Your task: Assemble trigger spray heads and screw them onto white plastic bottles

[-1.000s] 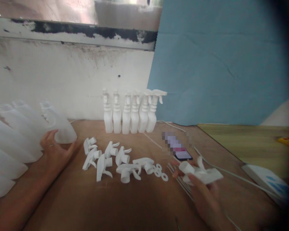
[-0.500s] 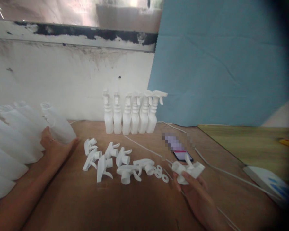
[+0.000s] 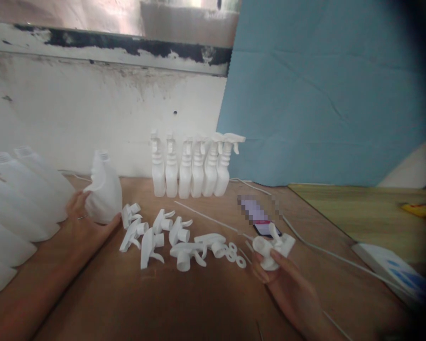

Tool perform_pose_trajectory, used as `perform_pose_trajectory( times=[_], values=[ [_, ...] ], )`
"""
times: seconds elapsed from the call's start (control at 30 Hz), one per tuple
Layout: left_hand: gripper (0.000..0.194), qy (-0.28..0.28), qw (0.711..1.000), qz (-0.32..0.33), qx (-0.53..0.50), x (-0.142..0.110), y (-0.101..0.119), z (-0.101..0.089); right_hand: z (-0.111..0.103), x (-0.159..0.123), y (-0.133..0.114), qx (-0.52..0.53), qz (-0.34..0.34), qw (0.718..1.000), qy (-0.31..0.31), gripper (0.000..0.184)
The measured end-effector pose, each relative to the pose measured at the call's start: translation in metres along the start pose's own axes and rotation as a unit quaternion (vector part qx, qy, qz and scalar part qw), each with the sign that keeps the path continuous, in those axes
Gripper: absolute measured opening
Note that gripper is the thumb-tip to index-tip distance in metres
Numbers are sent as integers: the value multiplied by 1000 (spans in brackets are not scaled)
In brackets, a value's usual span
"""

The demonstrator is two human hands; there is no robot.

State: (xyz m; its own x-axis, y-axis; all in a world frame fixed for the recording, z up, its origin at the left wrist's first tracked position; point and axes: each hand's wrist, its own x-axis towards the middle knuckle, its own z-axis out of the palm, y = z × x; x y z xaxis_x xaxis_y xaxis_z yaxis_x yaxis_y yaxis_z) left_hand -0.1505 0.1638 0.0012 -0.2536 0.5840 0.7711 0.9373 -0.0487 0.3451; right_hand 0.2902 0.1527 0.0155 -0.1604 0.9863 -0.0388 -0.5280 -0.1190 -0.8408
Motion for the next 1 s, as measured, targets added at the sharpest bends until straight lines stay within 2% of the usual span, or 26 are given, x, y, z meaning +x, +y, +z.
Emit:
perform_pose_trajectory(
  times=[0.1,0.17,0.27,0.37,0.57,0.8,0.9,1.0],
  values=[
    [73,-13,996,87,-7,-9,22,-6,4,0,-11,45,18,999,8,14],
    [73,-9,988,155,-8,-14,30,-7,3,1,-17,68,15,997,32,14],
    [79,11,967,253,12,-15,30,-7,-1,3,-23,106,4,993,57,15],
    [81,17,949,313,20,-14,26,-9,-4,3,-28,128,3,991,48,15],
    [71,8,934,357,29,-14,23,-13,-5,3,-32,112,0,992,50,17],
    [63,-5,928,370,35,-17,23,-13,-5,3,-30,83,-1,995,52,18],
    [65,-11,907,417,53,-13,26,-18,-3,2,-26,39,-5,998,58,18],
    [65,-23,869,488,83,-13,37,-25,-2,1,-19,-3,-23,997,72,20]
  ],
)
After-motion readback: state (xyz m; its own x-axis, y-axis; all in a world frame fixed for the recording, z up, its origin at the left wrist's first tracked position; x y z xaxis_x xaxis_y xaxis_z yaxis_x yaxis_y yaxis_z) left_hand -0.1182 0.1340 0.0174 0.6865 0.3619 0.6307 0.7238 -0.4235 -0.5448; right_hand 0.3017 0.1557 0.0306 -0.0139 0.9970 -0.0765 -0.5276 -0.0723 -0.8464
